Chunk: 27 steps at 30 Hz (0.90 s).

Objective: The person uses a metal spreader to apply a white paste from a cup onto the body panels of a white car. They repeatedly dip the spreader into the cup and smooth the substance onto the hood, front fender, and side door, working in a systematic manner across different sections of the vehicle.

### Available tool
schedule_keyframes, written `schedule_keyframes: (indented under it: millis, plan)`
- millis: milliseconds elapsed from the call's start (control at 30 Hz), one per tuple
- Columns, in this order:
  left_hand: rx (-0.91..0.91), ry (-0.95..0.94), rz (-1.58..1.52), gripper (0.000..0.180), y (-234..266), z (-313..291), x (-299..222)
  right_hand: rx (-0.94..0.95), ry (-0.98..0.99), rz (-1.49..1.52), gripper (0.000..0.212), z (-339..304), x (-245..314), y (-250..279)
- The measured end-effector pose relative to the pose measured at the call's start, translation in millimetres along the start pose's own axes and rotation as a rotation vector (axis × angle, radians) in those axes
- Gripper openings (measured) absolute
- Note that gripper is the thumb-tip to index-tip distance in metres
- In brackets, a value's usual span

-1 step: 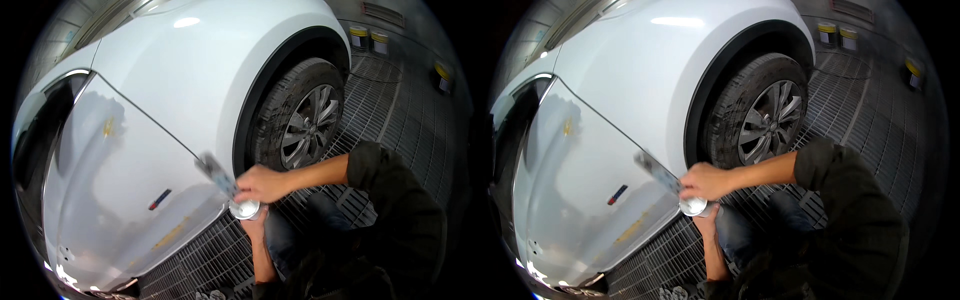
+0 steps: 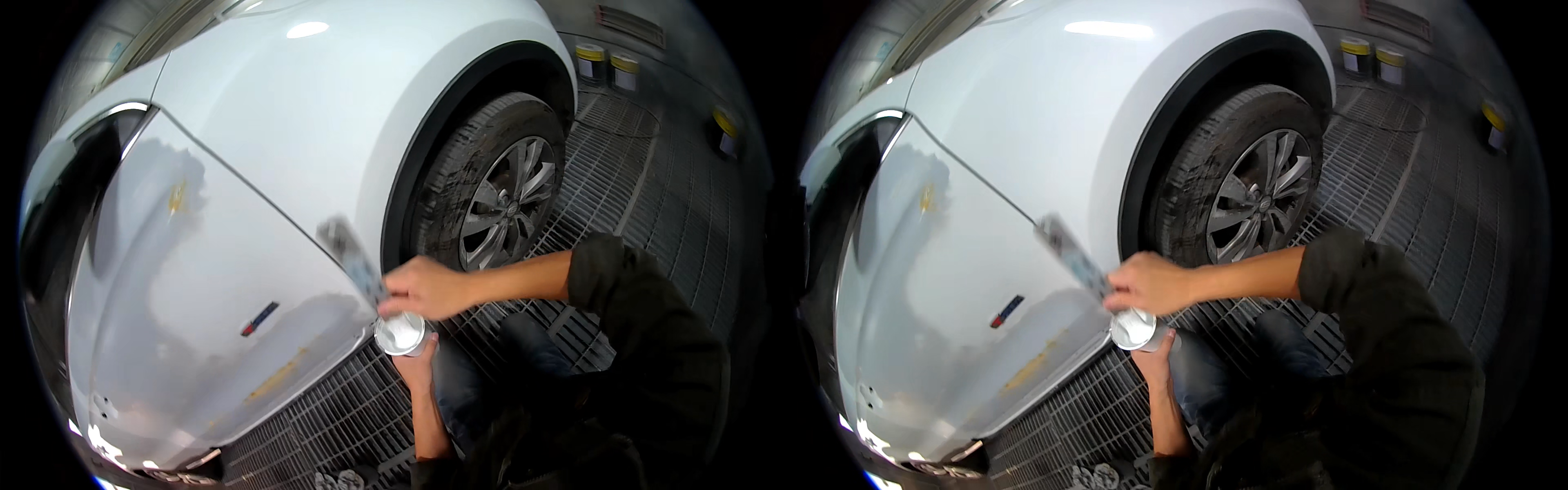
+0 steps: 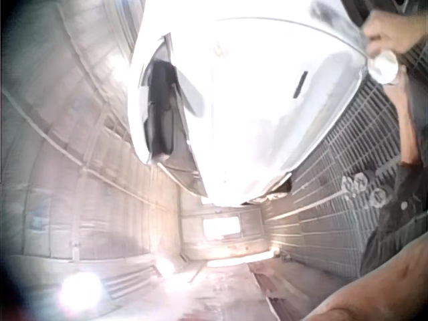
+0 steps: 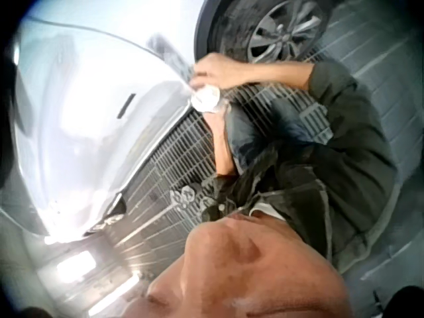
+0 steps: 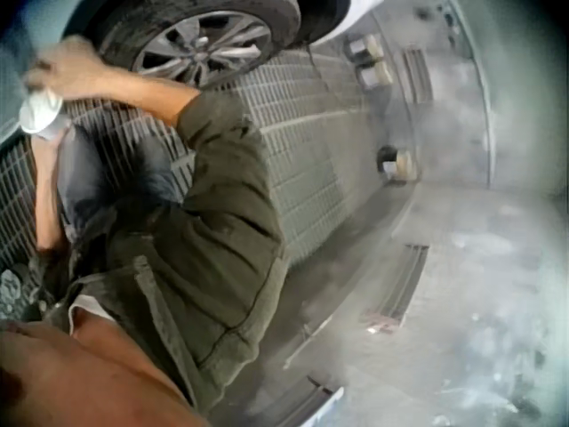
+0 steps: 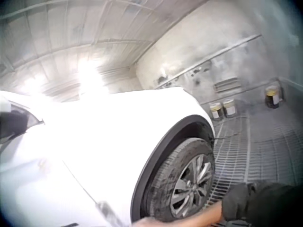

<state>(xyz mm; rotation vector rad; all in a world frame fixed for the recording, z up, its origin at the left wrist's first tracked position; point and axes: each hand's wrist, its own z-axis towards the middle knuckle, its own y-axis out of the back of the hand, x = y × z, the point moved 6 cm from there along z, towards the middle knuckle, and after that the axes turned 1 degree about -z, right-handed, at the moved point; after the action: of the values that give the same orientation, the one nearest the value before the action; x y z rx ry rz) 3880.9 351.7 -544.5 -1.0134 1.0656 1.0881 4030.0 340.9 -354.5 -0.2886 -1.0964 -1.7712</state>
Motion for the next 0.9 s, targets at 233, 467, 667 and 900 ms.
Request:
schedule_keyframes:
  millis: [233,467,667,900]
  plan:
    - [-0.068,-0.074,0.009,0.073,2.2,-9.3,27.4,0.017,-0.068,-0.046,0.023,-35.9,-20.5,-35.8]
    - [-0.136,-0.063,0.113,0.087,-2.6,-25.3,47.9,0.128,-0.163,-0.074,0.024,-49.5,-31.9,-41.7]
    - [-0.012,-0.002,-0.113,0.082,4.4,-37.2,74.6,0.011,-0.045,0.007,0.023,-32.4,-27.6,-27.7]
    - [0.144,0.046,0.167,0.082,7.7,-14.6,73.4,0.043,0.016,-0.061,0.023,-51.2,-40.8,-51.0]
